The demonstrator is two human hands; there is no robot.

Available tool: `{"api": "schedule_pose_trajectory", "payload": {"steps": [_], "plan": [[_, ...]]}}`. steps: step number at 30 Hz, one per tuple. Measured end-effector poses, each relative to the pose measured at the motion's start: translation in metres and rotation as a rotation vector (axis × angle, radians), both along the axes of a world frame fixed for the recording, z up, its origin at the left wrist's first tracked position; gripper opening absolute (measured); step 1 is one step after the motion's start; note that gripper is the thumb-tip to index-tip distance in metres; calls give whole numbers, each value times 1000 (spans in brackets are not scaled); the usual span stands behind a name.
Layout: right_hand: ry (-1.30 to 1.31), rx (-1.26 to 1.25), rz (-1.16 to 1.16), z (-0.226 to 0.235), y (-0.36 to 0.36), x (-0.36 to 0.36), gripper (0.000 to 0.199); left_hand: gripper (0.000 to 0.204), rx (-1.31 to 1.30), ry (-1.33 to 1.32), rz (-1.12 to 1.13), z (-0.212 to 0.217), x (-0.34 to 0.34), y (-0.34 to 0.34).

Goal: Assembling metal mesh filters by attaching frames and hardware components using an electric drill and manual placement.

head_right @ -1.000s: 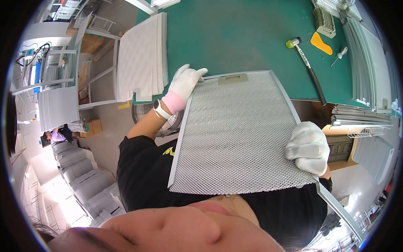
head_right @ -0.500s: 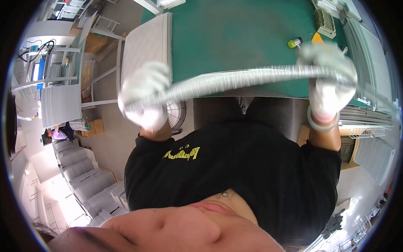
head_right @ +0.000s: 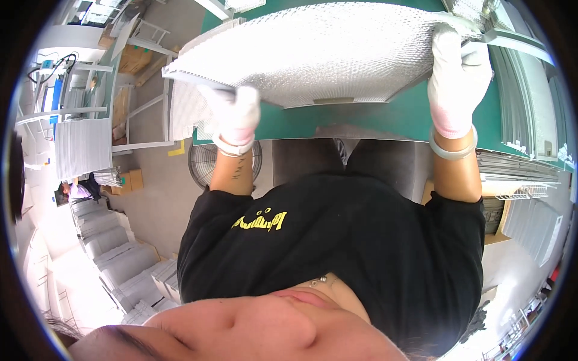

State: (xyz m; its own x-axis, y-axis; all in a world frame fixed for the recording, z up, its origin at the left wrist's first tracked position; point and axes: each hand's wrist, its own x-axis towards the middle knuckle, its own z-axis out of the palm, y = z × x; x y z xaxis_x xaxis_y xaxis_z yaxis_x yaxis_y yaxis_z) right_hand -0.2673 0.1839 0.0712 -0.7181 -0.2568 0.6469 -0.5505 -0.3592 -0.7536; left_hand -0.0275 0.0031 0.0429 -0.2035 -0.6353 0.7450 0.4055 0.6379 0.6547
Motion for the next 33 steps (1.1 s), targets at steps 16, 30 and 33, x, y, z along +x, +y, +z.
{"api": "schedule_pose_trajectory", "payload": {"steps": [16,30,33], "plan": [[-127,-47,63,-7,-8,-21,26,32,-18,-929,183,-118,32,-7],[20,-46,57,2,-14,-2,14,46,-28,-310,-103,43,23,-16],[23,55,-14,8,0,-4,19,23,173,-159,-166,63,9,-17]]}}
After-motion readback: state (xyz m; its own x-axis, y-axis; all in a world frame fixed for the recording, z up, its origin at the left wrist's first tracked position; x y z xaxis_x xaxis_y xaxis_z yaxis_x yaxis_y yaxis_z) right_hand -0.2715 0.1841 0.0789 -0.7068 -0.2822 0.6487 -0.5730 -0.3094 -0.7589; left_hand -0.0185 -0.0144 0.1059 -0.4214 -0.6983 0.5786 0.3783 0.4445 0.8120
